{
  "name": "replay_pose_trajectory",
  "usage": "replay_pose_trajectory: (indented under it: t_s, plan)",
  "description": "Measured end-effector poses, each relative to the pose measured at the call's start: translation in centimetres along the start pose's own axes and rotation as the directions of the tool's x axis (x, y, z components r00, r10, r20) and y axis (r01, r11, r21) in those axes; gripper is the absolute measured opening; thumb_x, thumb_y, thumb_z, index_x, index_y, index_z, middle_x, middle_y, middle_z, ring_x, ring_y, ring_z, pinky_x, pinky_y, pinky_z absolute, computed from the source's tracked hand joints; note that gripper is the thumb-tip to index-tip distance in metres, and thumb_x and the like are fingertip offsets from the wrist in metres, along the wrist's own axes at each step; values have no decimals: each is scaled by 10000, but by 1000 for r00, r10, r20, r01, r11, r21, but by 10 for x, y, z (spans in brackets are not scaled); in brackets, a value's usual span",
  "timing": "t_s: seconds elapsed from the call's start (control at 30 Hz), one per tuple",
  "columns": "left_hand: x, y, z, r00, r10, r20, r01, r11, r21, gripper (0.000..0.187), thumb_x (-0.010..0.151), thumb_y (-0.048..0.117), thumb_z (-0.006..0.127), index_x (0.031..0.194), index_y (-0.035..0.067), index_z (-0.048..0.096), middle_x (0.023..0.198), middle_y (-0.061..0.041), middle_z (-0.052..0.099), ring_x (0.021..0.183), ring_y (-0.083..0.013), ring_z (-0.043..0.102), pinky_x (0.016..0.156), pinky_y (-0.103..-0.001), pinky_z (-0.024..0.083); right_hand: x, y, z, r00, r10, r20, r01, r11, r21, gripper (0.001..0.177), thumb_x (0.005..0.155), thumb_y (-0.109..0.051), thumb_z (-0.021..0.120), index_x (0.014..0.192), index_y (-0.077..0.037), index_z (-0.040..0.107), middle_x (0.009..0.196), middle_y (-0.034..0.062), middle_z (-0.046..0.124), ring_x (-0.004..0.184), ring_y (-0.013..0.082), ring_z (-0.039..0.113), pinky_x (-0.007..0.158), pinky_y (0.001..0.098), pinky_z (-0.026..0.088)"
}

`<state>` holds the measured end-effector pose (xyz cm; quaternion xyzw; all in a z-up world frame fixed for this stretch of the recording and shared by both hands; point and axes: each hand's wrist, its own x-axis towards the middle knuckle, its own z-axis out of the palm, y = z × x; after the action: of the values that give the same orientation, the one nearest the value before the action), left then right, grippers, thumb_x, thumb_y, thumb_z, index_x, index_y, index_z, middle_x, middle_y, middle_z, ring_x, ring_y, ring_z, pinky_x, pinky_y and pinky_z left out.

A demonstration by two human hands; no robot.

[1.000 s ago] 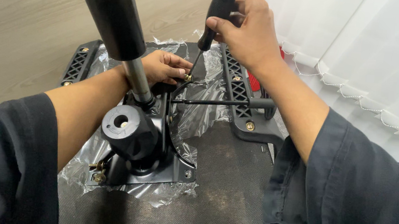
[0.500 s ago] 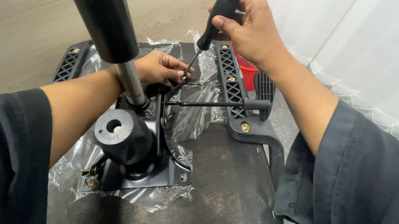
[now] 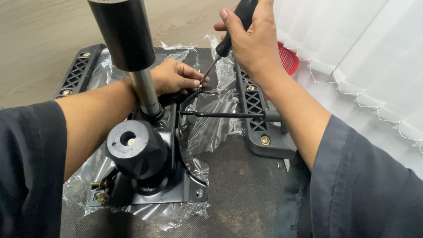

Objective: The person uses a screwdriver to tighten screws on the underside of an office chair seat, securing the seat to the central gas-lift column. The person works on multiple screws around the mounting plate while the chair remains upside down.

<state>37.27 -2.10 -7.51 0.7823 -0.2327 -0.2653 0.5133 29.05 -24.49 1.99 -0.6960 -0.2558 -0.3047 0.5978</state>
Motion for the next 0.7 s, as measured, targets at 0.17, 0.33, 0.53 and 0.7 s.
replay_pose_trajectory:
  t_s: [0.17, 0.33, 0.53, 0.7]
  plan:
    - [2, 5, 2, 1000, 6, 5, -6, 999, 40, 256, 925, 137, 723, 1173, 118, 785, 1044, 26, 795, 874, -31, 689, 693, -206, 531, -2, -10, -11, 997, 22, 80, -26, 998, 53, 396, 1077, 18, 649, 1302, -110, 350, 1034, 64, 602, 956, 176, 785, 776, 261, 654]
    - [-3, 10, 1, 1000, -21, -6, 21, 996, 85, 252, 919, 175, 727, 1158, 125, 790, 1027, 32, 797, 869, -27, 696, 721, -218, 556, -2, -26, -7, 988, 26, 153, -44, 992, 116, 384, 1056, 40, 641, 1269, -121, 366, 979, 52, 627, 976, 191, 768, 793, 260, 632]
    - [0, 6, 2, 1000, -11, -22, 13, 997, 78, 238, 922, 217, 747, 1130, 117, 807, 964, 26, 788, 832, -40, 674, 690, -226, 545, 1, -39, -6, 964, 202, 174, -256, 885, 388, 344, 917, 130, 568, 1131, -116, 457, 958, 73, 663, 1020, 221, 746, 719, 269, 606]
    - [4, 4, 1, 999, -7, -39, 10, 997, 73, 242, 910, 231, 763, 1119, 118, 811, 938, 22, 785, 812, -47, 679, 677, -227, 552, 5, -39, -3, 958, 272, 88, -278, 815, 509, 427, 766, 226, 583, 1037, -91, 491, 894, 69, 609, 908, 198, 678, 776, 333, 635]
